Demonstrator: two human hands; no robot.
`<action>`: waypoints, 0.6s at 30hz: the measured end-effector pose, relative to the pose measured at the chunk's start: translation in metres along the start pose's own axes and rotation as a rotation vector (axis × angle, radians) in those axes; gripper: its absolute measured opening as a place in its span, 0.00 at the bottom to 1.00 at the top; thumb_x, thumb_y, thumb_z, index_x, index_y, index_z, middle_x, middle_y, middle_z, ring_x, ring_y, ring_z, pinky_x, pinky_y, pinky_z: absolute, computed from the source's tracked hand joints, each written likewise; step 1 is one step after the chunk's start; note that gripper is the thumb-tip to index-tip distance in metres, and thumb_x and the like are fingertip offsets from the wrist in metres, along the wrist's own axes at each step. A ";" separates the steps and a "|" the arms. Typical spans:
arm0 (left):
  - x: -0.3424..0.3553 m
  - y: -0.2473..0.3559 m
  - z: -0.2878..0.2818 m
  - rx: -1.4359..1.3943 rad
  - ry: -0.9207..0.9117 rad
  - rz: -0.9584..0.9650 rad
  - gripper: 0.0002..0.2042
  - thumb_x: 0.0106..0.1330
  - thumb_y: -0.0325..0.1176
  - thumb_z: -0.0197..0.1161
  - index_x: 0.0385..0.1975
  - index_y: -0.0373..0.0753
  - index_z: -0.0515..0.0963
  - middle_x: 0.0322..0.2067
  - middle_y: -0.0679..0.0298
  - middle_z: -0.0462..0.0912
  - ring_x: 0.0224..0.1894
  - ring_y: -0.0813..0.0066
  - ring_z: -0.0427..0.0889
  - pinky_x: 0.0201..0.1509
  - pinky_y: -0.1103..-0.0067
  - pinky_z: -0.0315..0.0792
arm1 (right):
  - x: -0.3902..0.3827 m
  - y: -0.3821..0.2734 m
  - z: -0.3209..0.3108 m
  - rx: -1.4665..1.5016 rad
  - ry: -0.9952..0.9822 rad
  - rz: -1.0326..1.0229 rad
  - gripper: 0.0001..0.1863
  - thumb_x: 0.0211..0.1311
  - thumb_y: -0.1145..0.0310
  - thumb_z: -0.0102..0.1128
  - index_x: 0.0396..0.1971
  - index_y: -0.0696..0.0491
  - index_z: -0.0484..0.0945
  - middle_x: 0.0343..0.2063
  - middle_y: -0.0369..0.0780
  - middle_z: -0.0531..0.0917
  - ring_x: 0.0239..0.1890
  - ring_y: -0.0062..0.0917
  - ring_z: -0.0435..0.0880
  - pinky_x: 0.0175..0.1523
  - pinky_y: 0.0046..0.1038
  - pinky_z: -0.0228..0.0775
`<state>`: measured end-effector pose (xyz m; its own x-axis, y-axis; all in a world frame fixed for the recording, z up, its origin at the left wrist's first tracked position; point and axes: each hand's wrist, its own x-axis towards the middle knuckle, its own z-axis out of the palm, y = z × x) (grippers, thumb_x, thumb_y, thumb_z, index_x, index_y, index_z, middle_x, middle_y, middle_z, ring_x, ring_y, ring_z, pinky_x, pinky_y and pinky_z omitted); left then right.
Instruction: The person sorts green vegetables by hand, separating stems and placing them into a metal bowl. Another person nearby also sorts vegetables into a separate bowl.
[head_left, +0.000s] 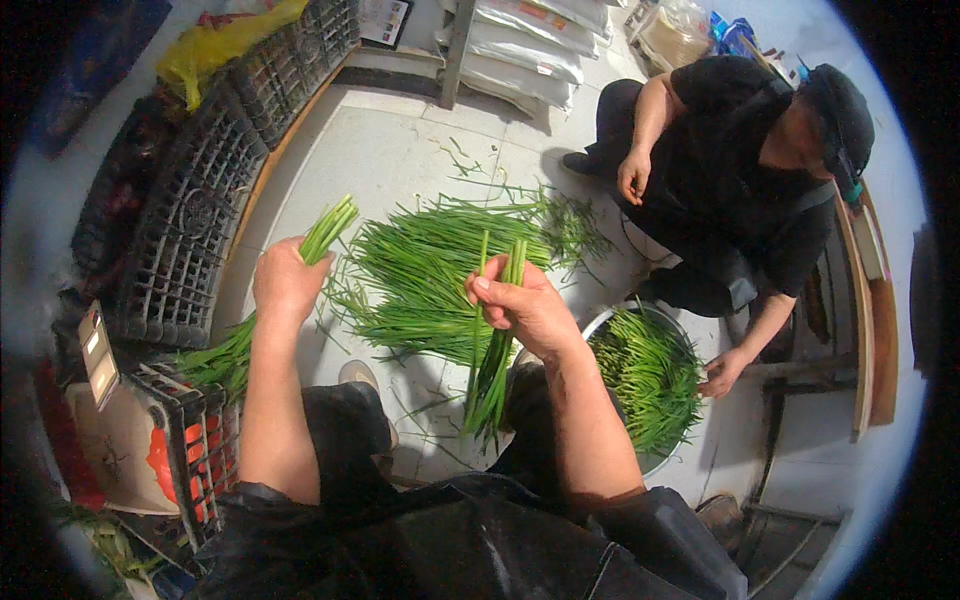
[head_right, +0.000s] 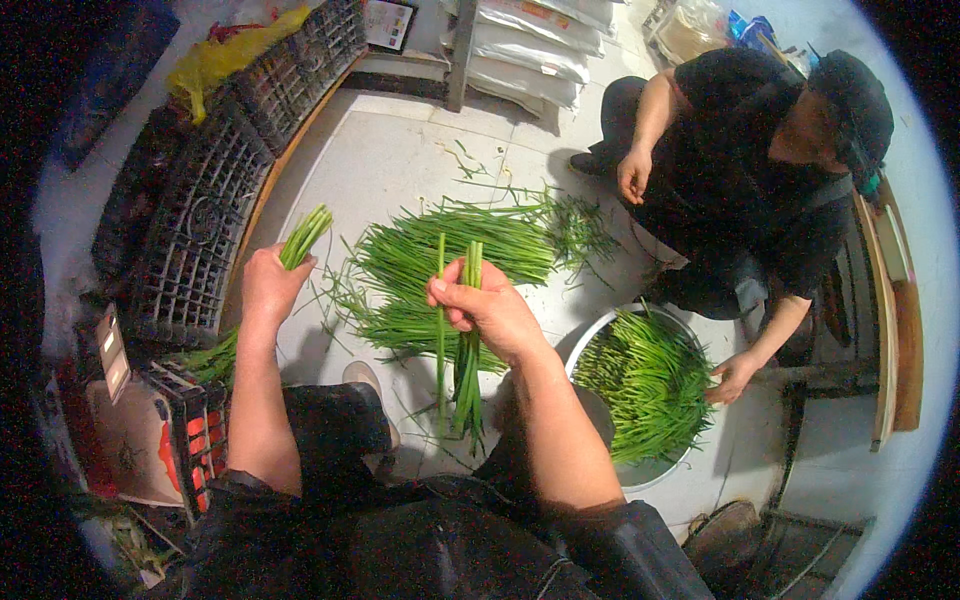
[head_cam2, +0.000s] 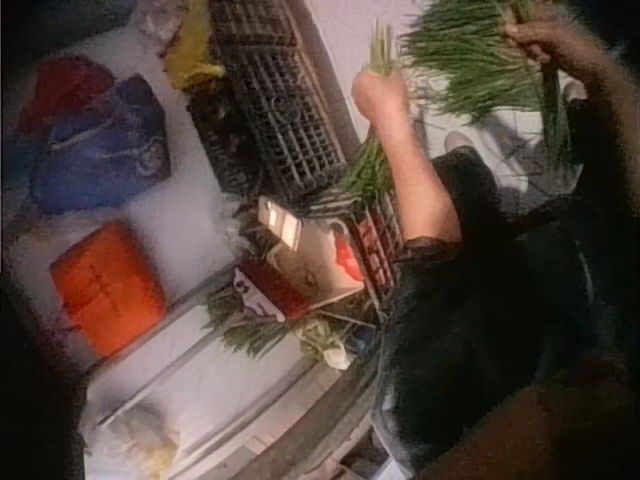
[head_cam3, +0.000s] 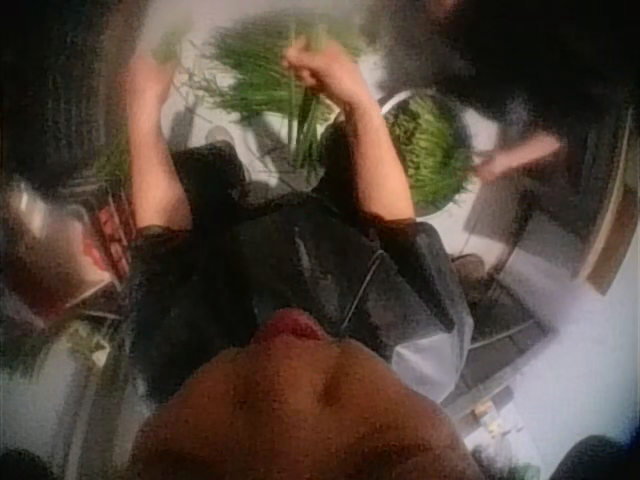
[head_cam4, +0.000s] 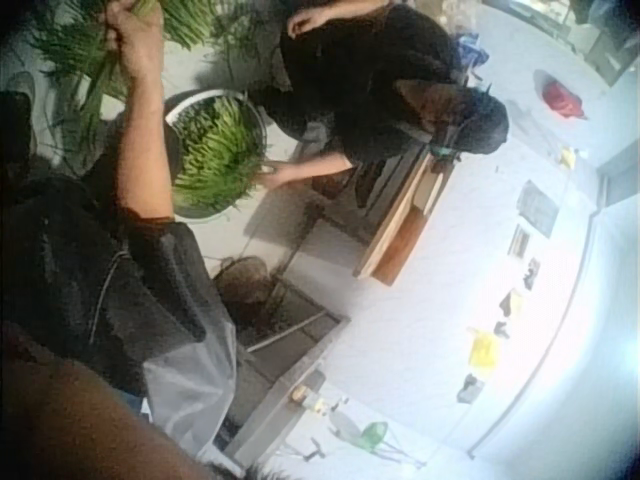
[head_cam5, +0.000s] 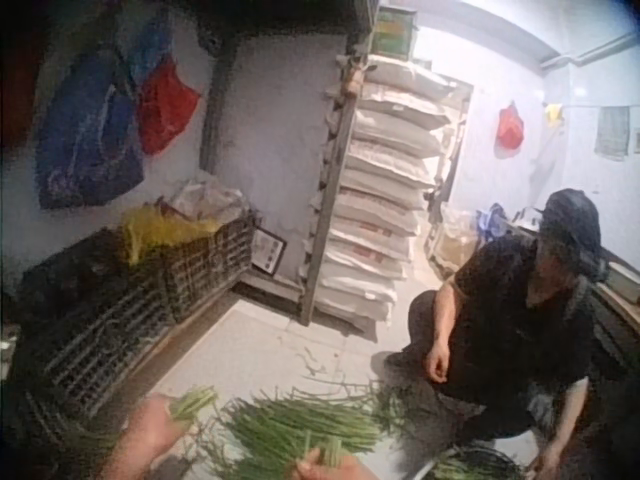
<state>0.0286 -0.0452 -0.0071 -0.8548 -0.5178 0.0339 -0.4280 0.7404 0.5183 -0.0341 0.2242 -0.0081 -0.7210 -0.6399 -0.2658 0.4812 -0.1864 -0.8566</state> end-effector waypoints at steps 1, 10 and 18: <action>-0.002 0.005 0.000 -0.185 -0.057 -0.012 0.12 0.53 0.38 0.66 0.30 0.34 0.81 0.18 0.65 0.78 0.23 0.81 0.76 0.28 0.78 0.69 | 0.000 -0.001 -0.001 -0.079 0.037 0.022 0.08 0.55 0.68 0.61 0.27 0.52 0.70 0.24 0.35 0.77 0.16 0.11 0.65 0.20 0.15 0.54; -0.038 0.048 0.030 -1.221 -0.618 0.108 0.08 0.55 0.33 0.65 0.30 0.37 0.79 0.23 0.69 0.80 0.23 0.86 0.74 0.26 0.86 0.68 | -0.003 0.007 0.042 -0.290 0.007 0.143 0.09 0.54 0.67 0.61 0.31 0.52 0.71 0.22 0.31 0.75 0.16 0.11 0.65 0.21 0.14 0.53; -0.036 0.045 0.027 -1.311 -0.736 0.203 0.08 0.56 0.33 0.66 0.30 0.38 0.77 0.25 0.70 0.79 0.21 0.86 0.71 0.23 0.87 0.64 | -0.004 0.013 0.027 0.022 -0.233 0.081 0.22 0.53 0.65 0.62 0.47 0.54 0.69 0.21 0.39 0.75 0.14 0.13 0.64 0.19 0.14 0.55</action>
<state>0.0324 0.0180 -0.0078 -0.9869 0.1600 -0.0200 -0.0723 -0.3282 0.9418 -0.0114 0.2041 -0.0066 -0.5466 -0.8074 -0.2220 0.5454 -0.1422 -0.8260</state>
